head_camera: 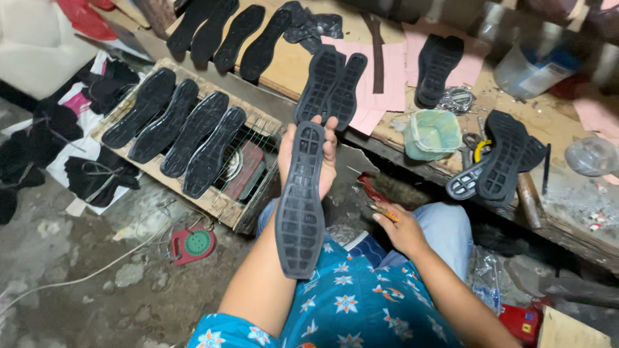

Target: The person applies glue to black shoe soles using a brush. They repeatedly dip the brush into a container and spread the adhesive across the sole surface, then place the treated soles on a nearby table.

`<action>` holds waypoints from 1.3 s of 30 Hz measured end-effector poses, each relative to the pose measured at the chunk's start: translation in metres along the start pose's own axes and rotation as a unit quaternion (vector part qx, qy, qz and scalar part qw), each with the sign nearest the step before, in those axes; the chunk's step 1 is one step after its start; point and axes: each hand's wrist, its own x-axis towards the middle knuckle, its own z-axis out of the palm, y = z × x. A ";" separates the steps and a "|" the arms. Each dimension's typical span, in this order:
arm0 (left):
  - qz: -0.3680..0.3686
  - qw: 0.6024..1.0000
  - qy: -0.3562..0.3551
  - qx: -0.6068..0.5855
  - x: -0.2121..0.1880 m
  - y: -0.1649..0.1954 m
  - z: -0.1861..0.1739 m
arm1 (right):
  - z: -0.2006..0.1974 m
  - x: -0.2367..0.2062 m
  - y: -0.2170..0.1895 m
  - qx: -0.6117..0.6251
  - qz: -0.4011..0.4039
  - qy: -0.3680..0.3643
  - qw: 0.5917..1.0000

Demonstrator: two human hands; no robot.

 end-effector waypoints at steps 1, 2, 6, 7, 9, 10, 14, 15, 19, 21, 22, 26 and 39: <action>0.003 1.000 0.002 -0.014 0.001 0.001 -0.005 | 0.000 0.000 0.001 0.004 0.001 -0.002 1.000; 0.007 1.000 -0.001 -0.019 0.003 0.001 -0.008 | 0.000 -0.001 0.002 -0.001 -0.004 -0.003 1.000; 0.021 0.999 0.008 -0.039 0.005 -0.002 -0.015 | 0.000 -0.005 0.004 -0.016 -0.001 -0.007 1.000; 0.024 0.999 0.016 -0.044 0.005 -0.003 -0.016 | -0.001 -0.005 0.004 -0.020 0.005 -0.009 1.000; 0.005 0.998 -0.011 -0.069 0.006 -0.003 -0.015 | -0.001 -0.006 0.003 -0.029 0.006 -0.009 1.000; -0.003 0.996 -0.025 -0.081 0.008 -0.002 -0.014 | -0.001 -0.006 0.003 -0.033 0.005 -0.009 0.999; 0.042 0.990 -0.032 -0.132 0.025 0.011 -0.001 | -0.001 -0.006 0.002 -0.032 -0.007 -0.012 0.999; 0.047 0.988 -0.038 -0.143 0.030 0.018 0.004 | -0.001 -0.006 0.003 -0.032 -0.003 -0.016 0.999; 0.071 0.978 -0.056 -0.189 0.036 0.032 0.020 | -0.001 -0.007 0.006 -0.032 0.019 -0.027 0.999; 0.074 0.978 -0.058 -0.187 0.037 0.035 0.026 | 0.000 -0.007 0.009 -0.026 0.019 -0.024 0.999; 0.076 0.978 -0.059 -0.187 0.038 0.036 0.027 | 0.000 -0.007 0.009 -0.024 0.020 -0.023 0.999; 0.114 0.993 0.014 -0.020 0.037 0.033 0.011 | -0.005 -0.003 0.008 0.112 -0.027 0.011 0.993; 0.111 0.898 0.372 0.206 -0.027 -0.031 -0.088 | -0.144 0.115 -0.023 -0.115 -0.011 0.189 0.975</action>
